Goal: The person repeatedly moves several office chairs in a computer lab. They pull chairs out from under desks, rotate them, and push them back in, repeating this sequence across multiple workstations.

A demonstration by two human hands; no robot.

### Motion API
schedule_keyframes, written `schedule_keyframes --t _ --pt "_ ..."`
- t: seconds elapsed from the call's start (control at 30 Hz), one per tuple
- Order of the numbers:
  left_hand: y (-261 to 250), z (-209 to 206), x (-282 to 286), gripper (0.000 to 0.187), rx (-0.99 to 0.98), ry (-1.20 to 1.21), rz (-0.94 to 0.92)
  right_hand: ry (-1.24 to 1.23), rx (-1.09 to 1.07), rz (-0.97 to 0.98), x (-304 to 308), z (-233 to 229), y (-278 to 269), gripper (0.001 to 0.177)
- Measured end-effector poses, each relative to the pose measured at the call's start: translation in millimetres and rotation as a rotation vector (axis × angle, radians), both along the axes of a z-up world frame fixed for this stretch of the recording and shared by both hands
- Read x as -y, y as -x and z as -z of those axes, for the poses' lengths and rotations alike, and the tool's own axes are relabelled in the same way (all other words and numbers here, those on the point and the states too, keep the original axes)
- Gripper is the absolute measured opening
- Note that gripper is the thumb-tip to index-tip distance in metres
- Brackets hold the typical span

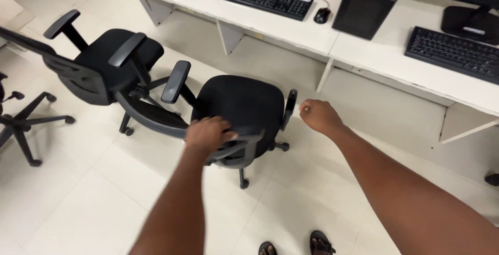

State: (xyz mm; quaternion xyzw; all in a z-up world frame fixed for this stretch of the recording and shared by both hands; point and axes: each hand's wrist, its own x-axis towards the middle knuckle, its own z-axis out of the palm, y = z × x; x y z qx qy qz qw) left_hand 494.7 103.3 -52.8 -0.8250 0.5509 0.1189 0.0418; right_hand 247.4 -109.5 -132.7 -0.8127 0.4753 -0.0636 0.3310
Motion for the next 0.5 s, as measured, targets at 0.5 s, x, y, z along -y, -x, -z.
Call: schedule_keyframes --t 0.5 --pt "-37 70 -82 0.062 -0.005 0.131 -0.439 0.155 -0.402 -0.269 -51 -23 -84 0.062"
